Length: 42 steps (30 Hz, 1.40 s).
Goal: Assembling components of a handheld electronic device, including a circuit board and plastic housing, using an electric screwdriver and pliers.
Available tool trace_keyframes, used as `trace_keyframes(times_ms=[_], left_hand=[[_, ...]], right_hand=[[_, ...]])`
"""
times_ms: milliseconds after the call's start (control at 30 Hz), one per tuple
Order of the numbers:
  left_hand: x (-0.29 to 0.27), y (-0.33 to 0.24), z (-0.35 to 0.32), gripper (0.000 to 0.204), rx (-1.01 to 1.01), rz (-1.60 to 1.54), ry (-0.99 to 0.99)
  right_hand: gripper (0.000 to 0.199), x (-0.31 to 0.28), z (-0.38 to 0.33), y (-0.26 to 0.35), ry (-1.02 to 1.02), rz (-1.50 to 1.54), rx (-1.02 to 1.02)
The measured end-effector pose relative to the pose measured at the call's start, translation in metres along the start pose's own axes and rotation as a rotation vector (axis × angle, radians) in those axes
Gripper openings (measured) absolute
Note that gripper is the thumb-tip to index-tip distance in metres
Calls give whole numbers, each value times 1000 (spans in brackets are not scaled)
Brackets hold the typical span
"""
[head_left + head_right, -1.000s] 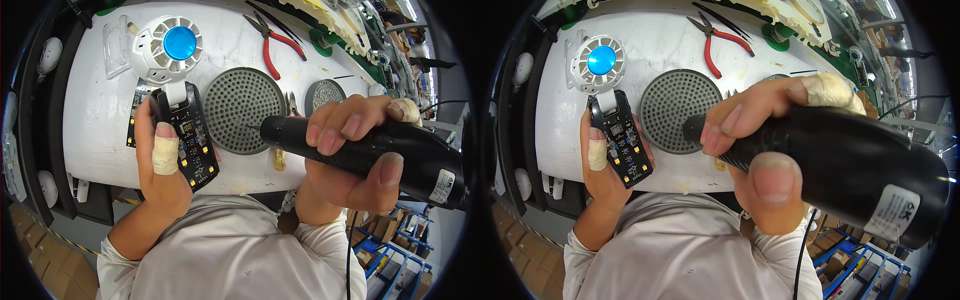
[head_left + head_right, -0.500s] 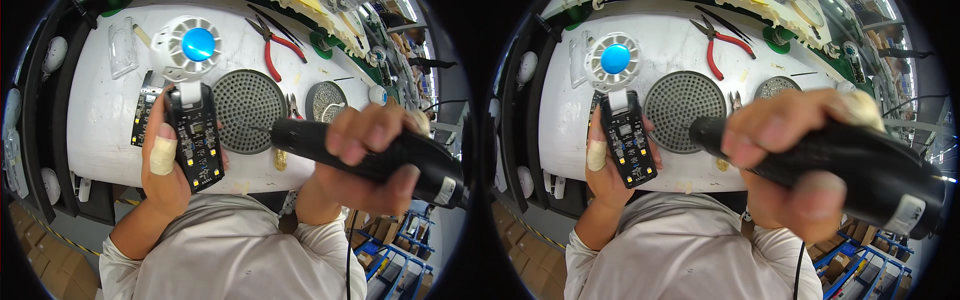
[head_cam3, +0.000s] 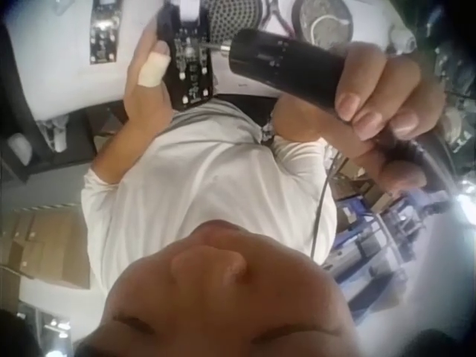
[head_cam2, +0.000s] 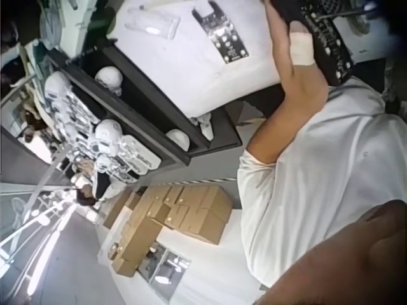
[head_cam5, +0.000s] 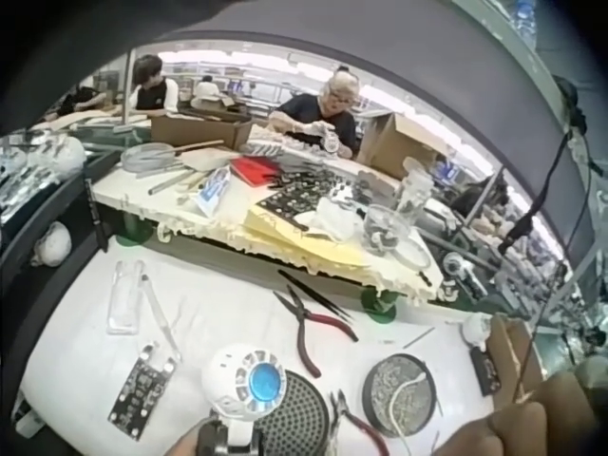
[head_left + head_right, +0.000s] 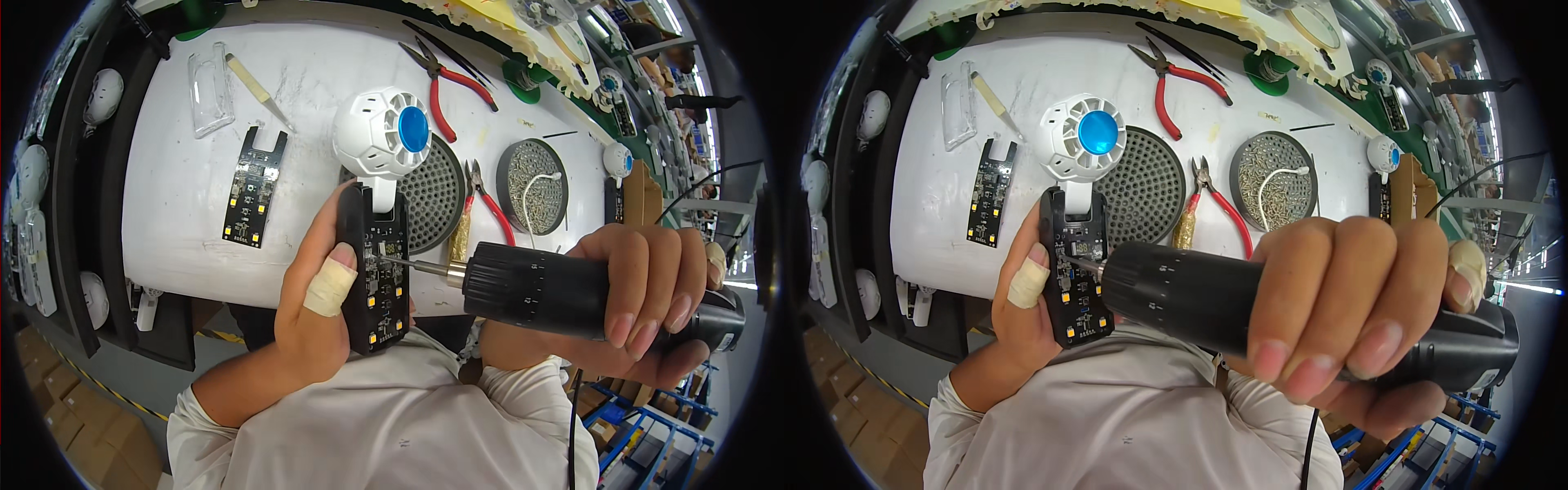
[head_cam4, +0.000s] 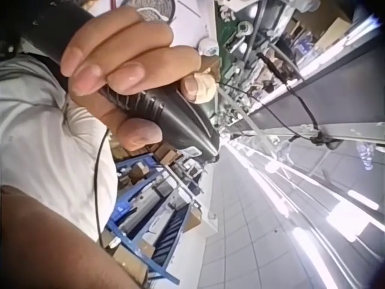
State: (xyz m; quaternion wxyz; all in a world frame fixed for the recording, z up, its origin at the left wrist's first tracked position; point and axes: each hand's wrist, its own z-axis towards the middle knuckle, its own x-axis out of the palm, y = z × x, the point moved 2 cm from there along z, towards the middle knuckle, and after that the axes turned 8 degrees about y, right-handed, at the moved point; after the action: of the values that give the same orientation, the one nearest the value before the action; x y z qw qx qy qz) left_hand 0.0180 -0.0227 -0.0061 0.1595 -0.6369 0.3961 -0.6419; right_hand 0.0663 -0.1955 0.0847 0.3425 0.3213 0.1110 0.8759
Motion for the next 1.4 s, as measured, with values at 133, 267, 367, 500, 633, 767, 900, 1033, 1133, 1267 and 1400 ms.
trace_keyframes(times_ms=[133, 267, 367, 500, 633, 767, 900, 1033, 1133, 1267, 1400], left_hand=[[1, 2, -1, 57, -23, -9, 48], [3, 3, -3, 58, -22, 21, 11], [2, 4, -5, 58, -38, 4, 45], [1, 5, -4, 57, -12, 18, 56], [-2, 4, -5, 56, -16, 51, 54], [-2, 6, -3, 56, 27, 102, 128], [-1, 8, -3, 56, 60, 110, 84], [-2, 6, -3, 58, -10, 47, 59], [-4, 6, -5, 61, -17, -47, 47], [-15, 9, -3, 65, 47, -109, 88], [-23, 0, 5, 67, 75, -245, 185]], right_hand=[[40, 0, -1, -1, 8, -6, 0], [40, -1, -2, -2, 12, -16, 17], [40, 0, -2, -2, 18, -23, 39], [40, 0, -2, -2, 32, -37, 72], [41, 1, -3, -7, 42, -41, 68], [41, 2, -3, -4, 47, -70, 57], [42, 1, -3, -1, 83, -91, 107], [42, -1, -2, -1, 105, -69, 95], [42, -1, -1, 2, 133, -67, 96], [42, -3, 0, 6, 53, -63, 124], [43, -12, 0, 5, 18, -46, 107]])
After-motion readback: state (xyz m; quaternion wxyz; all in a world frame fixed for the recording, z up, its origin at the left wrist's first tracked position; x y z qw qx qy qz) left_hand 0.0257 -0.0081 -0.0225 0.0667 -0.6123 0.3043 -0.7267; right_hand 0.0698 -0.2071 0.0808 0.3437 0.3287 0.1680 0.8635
